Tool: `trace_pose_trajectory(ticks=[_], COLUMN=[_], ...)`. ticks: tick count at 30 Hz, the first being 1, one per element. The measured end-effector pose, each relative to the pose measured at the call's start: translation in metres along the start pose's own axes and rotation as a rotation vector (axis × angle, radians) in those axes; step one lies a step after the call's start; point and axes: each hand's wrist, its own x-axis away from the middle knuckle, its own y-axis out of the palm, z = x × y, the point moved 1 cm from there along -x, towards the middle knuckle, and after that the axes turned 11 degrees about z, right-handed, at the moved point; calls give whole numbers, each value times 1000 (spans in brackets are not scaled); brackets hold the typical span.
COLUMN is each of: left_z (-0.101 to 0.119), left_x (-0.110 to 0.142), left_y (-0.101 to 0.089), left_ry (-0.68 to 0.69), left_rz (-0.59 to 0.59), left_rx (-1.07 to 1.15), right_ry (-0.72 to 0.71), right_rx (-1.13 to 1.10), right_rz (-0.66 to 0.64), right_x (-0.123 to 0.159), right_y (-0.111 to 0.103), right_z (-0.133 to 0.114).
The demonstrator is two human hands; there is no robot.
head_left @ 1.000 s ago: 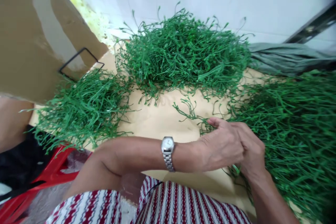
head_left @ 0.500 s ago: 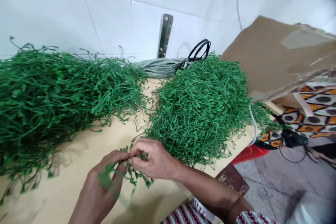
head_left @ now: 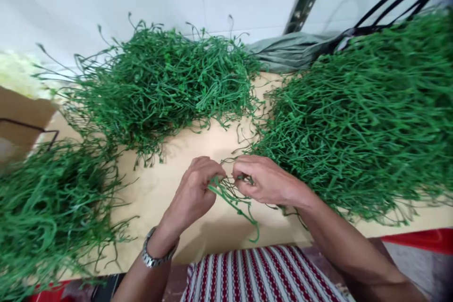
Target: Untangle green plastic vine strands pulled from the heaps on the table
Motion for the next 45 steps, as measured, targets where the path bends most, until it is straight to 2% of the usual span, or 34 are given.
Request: trace_pose_trajectory(ticks=[5, 8, 11, 16, 18, 22, 24, 28, 33, 37, 41, 45], left_z=[-7, -5, -4, -6, -8, -10, -12, -15, -15, -11, -8, -7], left_x=[10, 12, 12, 14, 15, 17, 18, 21, 24, 23, 23, 24], left_y=[9, 16, 21, 19, 17, 16, 18, 25, 26, 22, 21, 21], left_ry=[-181, -275, -296, -166, -141, -268, -352, -407, -368, -236, -112, -22], left_rz=[127, 128, 121, 129, 119, 32, 10, 12, 60, 87, 125, 113], left_rx=[170, 351, 399, 292, 278, 320, 395, 455, 387, 256, 128, -53], right_ry=[187, 287, 282, 151, 179, 379, 408, 370, 152, 46, 102, 209], right_rx=[-333, -421, -399, -238, -278, -579, -658, -505, -271, -179, -184, -326], right_rz=[132, 124, 89, 87, 53, -44, -53, 7, -18, -32, -99, -175], right_x=[3, 6, 7, 4, 2, 0, 1, 3, 5, 7, 7, 6], right_y=[12, 23, 27, 20, 18, 25, 30, 35, 30, 27, 23, 21], right_z=[2, 4, 6, 4, 3, 3, 4, 10, 11, 11, 9, 10])
